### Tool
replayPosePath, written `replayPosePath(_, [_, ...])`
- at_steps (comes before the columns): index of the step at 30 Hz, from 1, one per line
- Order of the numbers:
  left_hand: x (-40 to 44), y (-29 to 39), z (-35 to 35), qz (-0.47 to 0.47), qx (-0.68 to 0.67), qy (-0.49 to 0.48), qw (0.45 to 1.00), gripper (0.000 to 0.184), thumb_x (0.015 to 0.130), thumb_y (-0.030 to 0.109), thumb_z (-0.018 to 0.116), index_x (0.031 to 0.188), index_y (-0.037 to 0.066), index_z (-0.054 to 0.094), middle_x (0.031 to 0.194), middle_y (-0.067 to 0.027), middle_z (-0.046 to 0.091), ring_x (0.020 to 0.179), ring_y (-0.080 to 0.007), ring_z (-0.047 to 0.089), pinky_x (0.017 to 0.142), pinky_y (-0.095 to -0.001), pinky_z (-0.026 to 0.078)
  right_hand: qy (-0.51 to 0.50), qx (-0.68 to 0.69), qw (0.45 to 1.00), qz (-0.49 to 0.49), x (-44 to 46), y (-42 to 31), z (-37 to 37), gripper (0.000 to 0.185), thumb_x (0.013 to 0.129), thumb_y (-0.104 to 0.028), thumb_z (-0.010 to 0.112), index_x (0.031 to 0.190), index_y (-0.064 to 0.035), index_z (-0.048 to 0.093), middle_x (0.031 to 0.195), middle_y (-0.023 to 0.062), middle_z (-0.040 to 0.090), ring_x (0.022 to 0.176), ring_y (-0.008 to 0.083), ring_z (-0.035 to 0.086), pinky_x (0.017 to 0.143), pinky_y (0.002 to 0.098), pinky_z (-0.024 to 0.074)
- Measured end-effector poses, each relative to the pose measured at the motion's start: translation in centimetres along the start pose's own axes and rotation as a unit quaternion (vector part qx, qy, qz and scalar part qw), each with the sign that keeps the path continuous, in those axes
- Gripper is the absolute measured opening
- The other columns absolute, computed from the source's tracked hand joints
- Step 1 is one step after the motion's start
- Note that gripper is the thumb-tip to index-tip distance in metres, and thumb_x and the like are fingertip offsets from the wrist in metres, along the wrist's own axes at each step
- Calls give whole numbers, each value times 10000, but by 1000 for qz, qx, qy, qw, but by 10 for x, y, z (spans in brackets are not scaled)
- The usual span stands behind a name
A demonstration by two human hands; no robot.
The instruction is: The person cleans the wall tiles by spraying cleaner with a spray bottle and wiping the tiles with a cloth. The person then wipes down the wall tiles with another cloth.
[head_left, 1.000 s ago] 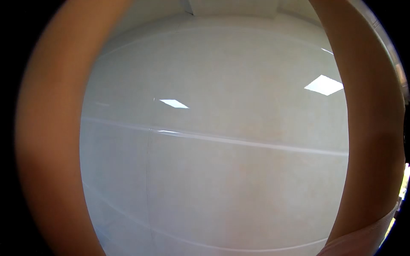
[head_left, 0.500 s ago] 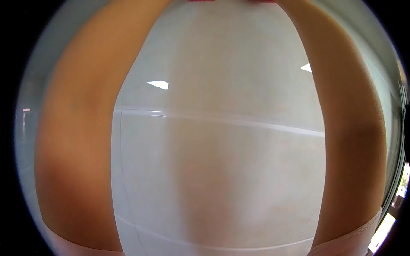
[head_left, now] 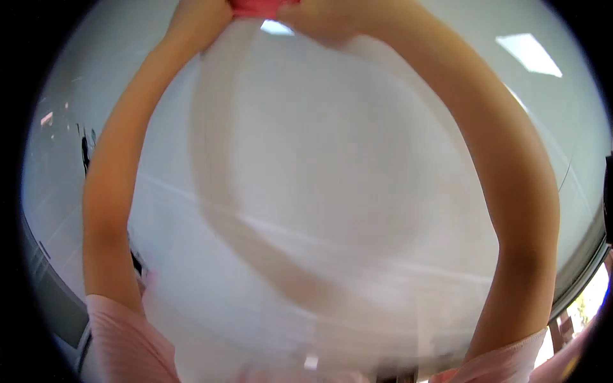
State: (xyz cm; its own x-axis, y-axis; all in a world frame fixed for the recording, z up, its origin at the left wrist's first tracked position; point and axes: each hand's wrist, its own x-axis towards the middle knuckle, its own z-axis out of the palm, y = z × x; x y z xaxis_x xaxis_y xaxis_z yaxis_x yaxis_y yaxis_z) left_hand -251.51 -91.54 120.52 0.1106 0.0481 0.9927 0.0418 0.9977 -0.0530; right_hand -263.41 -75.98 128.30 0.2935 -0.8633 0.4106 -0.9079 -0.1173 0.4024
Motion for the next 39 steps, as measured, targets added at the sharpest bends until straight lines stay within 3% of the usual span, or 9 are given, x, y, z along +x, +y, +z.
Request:
replayPosePath(2, [-82,4,-12,62,92,-48,993,293,924,126,534,1192,23,591,1178,-168,593,1053,-317,578,879,-416,445,124,-50,990,40,-60,-38,95,306,818,-234,575,1098,-125,634,1190,116,603,1163,301,517,1003,528,393])
replayPosePath(6, [-282,28,5,-35,41,-34,998,382,950,79,575,1319,-15,558,1392,-247,486,1306,-405,446,1105,-460,336,155,-89,978,107,-165,-95,248,478,861,-211,615,1334,-252,564,1413,182,415,1350,465,309,1041,777,101])
replayPosePath(13, [-402,107,-17,-148,142,-124,971,575,1004,158,416,1512,-27,219,1544,-310,198,1412,-528,162,1140,-573,176,160,72,952,249,-206,-172,296,587,849,-349,647,1411,-244,512,1470,264,348,1357,479,330,987,793,60])
replayPosePath(15, [-366,88,-22,-152,151,-103,971,717,938,204,519,1506,-62,171,1540,-352,137,1388,-581,142,1122,-638,125,206,56,952,219,-165,-168,301,534,830,-329,641,1354,-245,575,1118,207,607,1138,389,540,942,742,199])
replayPosePath(20, [-347,-83,-87,-243,240,-2,940,653,949,354,556,1457,5,344,1466,-229,387,1380,-356,329,1162,-455,230,316,74,944,54,-44,-187,341,379,863,-290,603,1233,-215,631,1063,124,618,1021,292,570,893,622,312])
replayPosePath(21, [-336,-71,-79,-289,-53,70,953,642,954,376,547,1453,20,355,1458,-211,402,1371,-339,349,1150,-474,242,331,80,939,52,-38,-195,345,386,861,-298,603,1238,-220,629,1082,123,616,1041,292,563,906,631,297])
replayPosePath(23, [-368,-83,-67,-127,483,-103,860,640,950,387,570,1435,19,370,1460,-207,391,1363,-329,351,1121,-494,274,349,89,931,65,-50,-198,350,400,857,-315,602,1247,-229,625,1120,121,611,1081,293,550,932,648,267])
replayPosePath(33, [-375,207,132,-41,149,-231,961,756,929,335,599,1534,75,228,1557,-311,2,1413,-528,108,1122,-616,145,307,-76,867,384,-357,-88,342,534,759,-453,674,1264,-291,608,1409,131,486,1362,428,345,1021,782,73])
replayPosePath(39, [-335,381,283,88,-78,-200,973,526,930,371,504,1370,81,523,1514,-184,349,1422,-343,286,1158,-494,219,300,-246,770,506,-570,35,340,853,891,-506,543,1560,-138,163,1592,227,169,1492,381,83,1069,732,-20])
